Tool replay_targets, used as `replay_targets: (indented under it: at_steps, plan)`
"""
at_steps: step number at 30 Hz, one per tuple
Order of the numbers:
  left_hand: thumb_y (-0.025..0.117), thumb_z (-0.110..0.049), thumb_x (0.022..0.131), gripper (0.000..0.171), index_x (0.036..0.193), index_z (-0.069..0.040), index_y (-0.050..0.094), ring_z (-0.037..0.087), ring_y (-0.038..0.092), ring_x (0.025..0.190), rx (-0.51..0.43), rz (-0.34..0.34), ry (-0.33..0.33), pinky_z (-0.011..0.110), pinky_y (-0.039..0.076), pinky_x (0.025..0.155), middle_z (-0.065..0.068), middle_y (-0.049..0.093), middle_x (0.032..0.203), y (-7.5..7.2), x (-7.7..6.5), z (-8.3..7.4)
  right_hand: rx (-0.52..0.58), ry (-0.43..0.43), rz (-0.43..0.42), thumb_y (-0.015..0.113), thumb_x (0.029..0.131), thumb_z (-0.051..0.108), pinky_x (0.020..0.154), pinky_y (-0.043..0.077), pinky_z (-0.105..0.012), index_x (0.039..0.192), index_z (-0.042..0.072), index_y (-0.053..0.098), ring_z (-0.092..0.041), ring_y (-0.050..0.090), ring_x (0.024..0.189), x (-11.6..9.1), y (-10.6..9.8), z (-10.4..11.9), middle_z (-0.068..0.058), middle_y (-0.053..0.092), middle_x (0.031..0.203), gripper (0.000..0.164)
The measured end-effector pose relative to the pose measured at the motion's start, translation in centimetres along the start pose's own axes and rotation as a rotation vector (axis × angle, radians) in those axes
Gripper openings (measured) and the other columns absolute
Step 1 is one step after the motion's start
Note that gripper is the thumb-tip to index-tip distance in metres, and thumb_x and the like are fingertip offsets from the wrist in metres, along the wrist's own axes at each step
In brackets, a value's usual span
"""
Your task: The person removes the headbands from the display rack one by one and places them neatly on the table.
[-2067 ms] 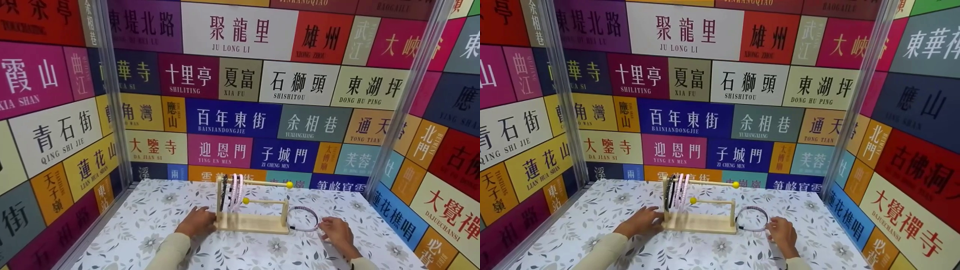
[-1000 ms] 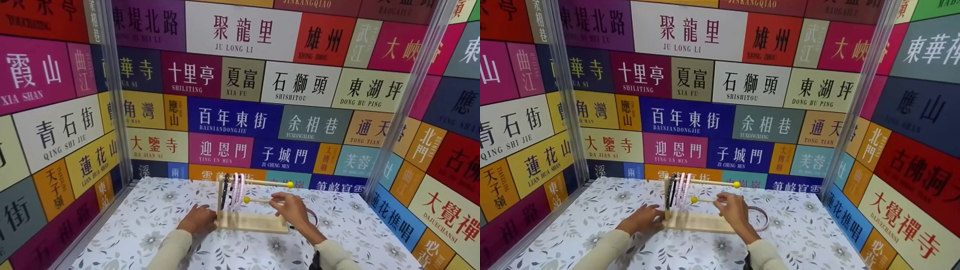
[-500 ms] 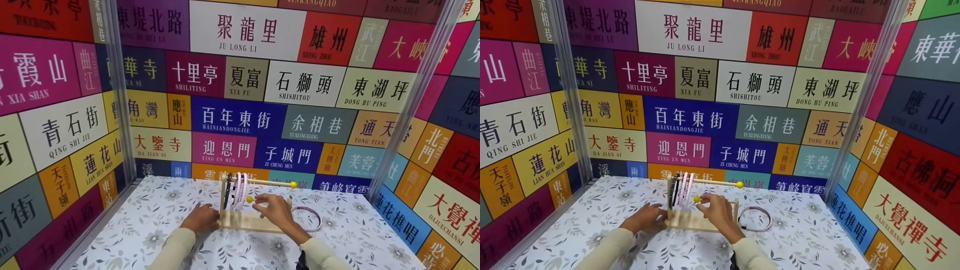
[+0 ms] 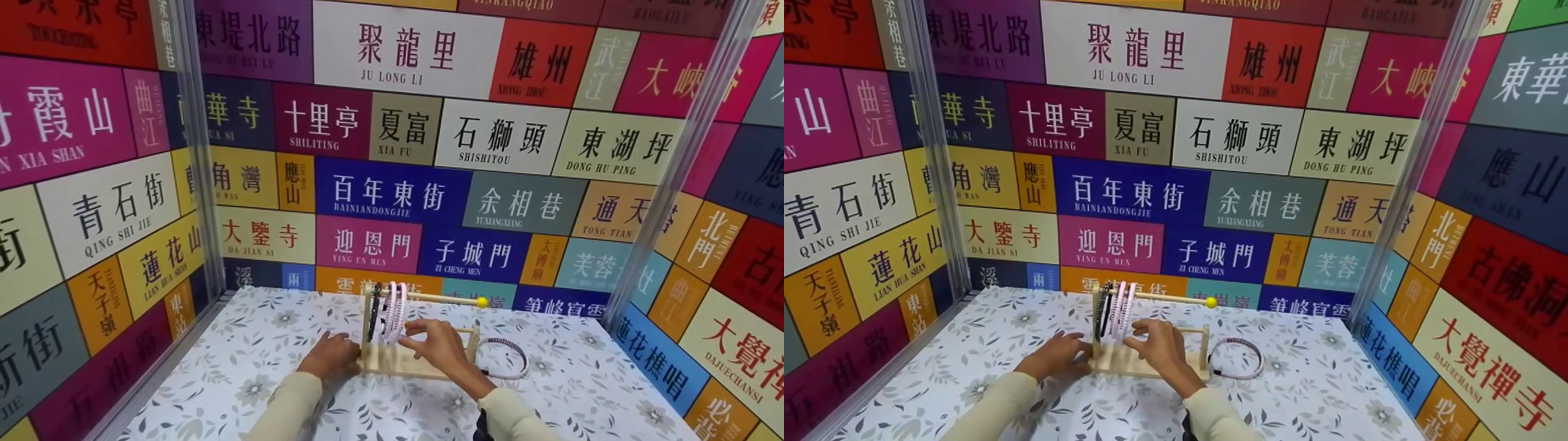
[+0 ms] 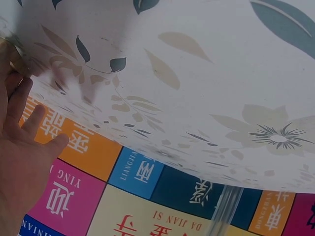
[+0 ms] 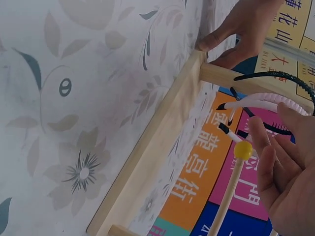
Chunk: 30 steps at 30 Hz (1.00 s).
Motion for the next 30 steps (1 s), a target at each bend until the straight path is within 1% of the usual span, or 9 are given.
replay_targets:
  at_steps: [1,3,5,9,12,16,21,25,30]
  plan:
    - [0.08,-0.024,0.09,0.02,0.107,-0.015,0.079,0.032,0.064,0.119,-0.01,-0.003,-0.003,0.065,0.031,0.119,0.0,0.077,0.1,-0.1,-0.1,0.0,-0.006,0.0,-0.001,0.082,0.09,0.031,0.038,0.045,-0.023,0.114,0.009,0.079,-0.015,0.07,0.051,0.1,0.2,0.1,-0.008,0.08,0.102,0.032]
    - [0.08,-0.024,0.089,0.02,0.107,-0.015,0.079,0.03,0.065,0.117,-0.029,0.001,-0.014,0.065,0.031,0.12,-0.001,0.077,0.1,-0.1,-0.1,0.0,-0.017,-0.005,0.0,0.082,0.09,0.032,0.038,0.045,-0.024,0.111,0.011,0.08,-0.012,0.069,0.05,0.2,0.5,0.2,-0.007,0.08,0.101,0.029]
    - [0.08,-0.025,0.089,0.021,0.108,-0.016,0.079,0.028,0.066,0.113,-0.021,0.014,-0.033,0.064,0.032,0.12,-0.003,0.076,0.098,0.2,0.2,0.2,-0.05,-0.012,-0.005,0.082,0.09,0.034,0.04,0.046,-0.023,0.105,0.015,0.081,-0.005,0.065,0.048,0.3,0.9,0.5,-0.004,0.08,0.098,0.025]
    - [0.079,-0.029,0.091,0.023,0.111,-0.018,0.079,0.027,0.066,0.113,0.009,0.036,-0.051,0.064,0.033,0.119,-0.005,0.076,0.097,1.0,0.7,0.6,-0.111,-0.018,-0.02,0.081,0.09,0.036,0.041,0.044,-0.023,0.093,0.021,0.081,-0.002,0.063,0.046,0.4,1.2,0.8,0.004,0.08,0.087,0.016]
    - [0.078,-0.03,0.092,0.023,0.111,-0.017,0.079,0.028,0.065,0.116,0.017,0.03,-0.042,0.064,0.033,0.119,-0.004,0.077,0.099,1.0,0.7,0.5,-0.127,-0.013,-0.029,0.081,0.09,0.036,0.042,0.044,-0.023,0.089,0.023,0.081,-0.002,0.062,0.046,0.5,1.3,0.8,0.007,0.079,0.084,0.013]
    - [0.078,-0.029,0.092,0.023,0.112,-0.017,0.079,0.03,0.063,0.122,0.003,0.015,-0.035,0.064,0.032,0.12,-0.003,0.077,0.104,0.6,0.5,0.5,-0.114,-0.009,-0.033,0.08,0.091,0.032,0.043,0.046,-0.023,0.09,0.022,0.081,-0.005,0.065,0.048,0.6,1.3,0.8,0.005,0.08,0.087,0.01]
    - [0.077,-0.031,0.093,0.024,0.114,-0.019,0.078,0.027,0.065,0.117,-0.024,0.014,-0.033,0.062,0.032,0.12,-0.004,0.076,0.106,0.5,0.4,0.5,-0.088,-0.004,-0.031,0.079,0.093,0.027,0.041,0.046,-0.023,0.09,0.021,0.08,-0.014,0.07,0.051,0.5,1.1,0.7,0.001,0.08,0.088,0.007]
    - [0.079,-0.031,0.091,0.023,0.112,-0.02,0.079,0.024,0.066,0.11,-0.029,0.008,-0.026,0.061,0.034,0.119,-0.006,0.075,0.103,0.7,0.5,0.6,-0.081,-0.008,-0.035,0.078,0.094,0.024,0.039,0.046,-0.023,0.091,0.02,0.079,-0.012,0.068,0.048,0.4,0.8,0.6,-0.002,0.08,0.09,0.005]
    - [0.079,-0.03,0.09,0.023,0.11,-0.02,0.079,0.022,0.066,0.102,-0.022,-0.001,-0.019,0.061,0.039,0.115,-0.007,0.074,0.097,1.0,0.5,0.9,-0.093,-0.017,-0.063,0.079,0.093,0.021,0.041,0.047,-0.022,0.096,0.015,0.08,-0.009,0.066,0.045,0.2,0.4,0.5,-0.005,0.08,0.09,0.006]
Point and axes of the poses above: each hand's wrist, its own x-axis towards the middle knuckle, its own y-axis out of the palm, z = x × y, the point moved 3 cm from there along x, towards the middle knuckle
